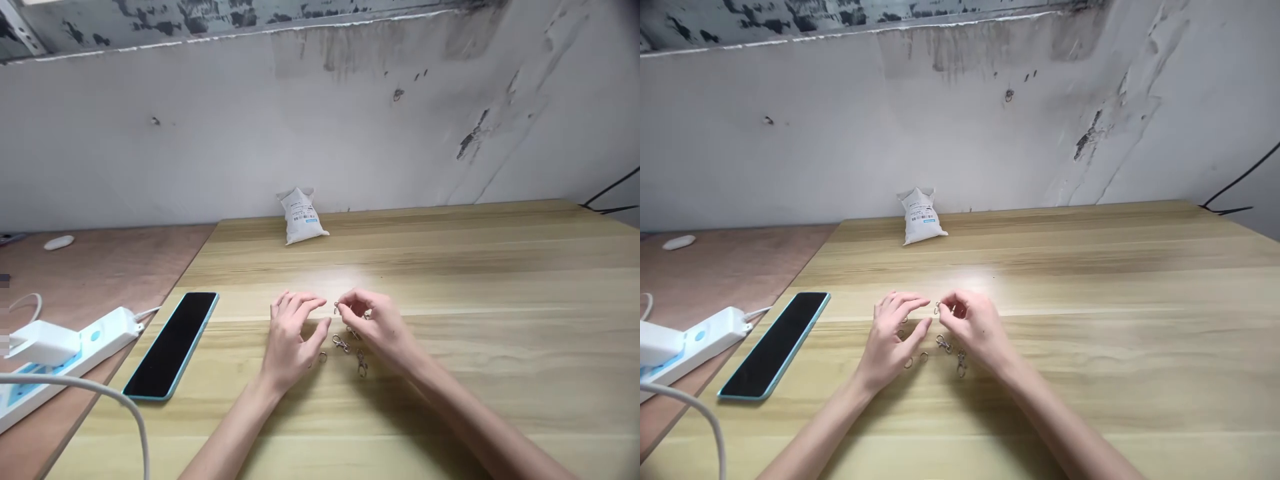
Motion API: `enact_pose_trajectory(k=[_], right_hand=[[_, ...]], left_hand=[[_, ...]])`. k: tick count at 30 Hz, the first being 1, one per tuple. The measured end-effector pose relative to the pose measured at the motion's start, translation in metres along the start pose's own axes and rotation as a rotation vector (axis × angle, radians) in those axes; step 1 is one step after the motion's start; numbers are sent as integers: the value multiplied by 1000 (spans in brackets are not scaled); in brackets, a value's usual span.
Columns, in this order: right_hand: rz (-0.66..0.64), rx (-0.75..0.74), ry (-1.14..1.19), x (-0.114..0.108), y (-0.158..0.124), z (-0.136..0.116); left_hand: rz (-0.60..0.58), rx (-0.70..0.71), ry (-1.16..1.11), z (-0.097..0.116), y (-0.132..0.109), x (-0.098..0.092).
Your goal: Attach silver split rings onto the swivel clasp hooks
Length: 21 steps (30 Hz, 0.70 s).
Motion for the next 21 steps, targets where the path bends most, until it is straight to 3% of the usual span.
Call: enact_pose_trajectory(k=[2, 6, 11, 21], right_hand=[[25, 80, 265, 3, -6, -6], [41, 159, 454, 8, -11, -14], [27, 191, 483, 11, -14, -11], [36, 135, 447, 12, -19, -4]], left_hand=[[-8, 31, -52, 5, 1, 3], [32, 51, -85, 12, -2, -1], [70, 68, -63, 13, -1, -9], [23, 18, -173, 13, -5, -2]])
Point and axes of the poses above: each hand's wrist, its own y-axis towards the middle knuckle, its own x-axis out of the palm, z = x × y, the point moved 3 cm from there along y, towards the middle knuckle, and after that the axes turned 1 degree about x, right-handed, at the moved point
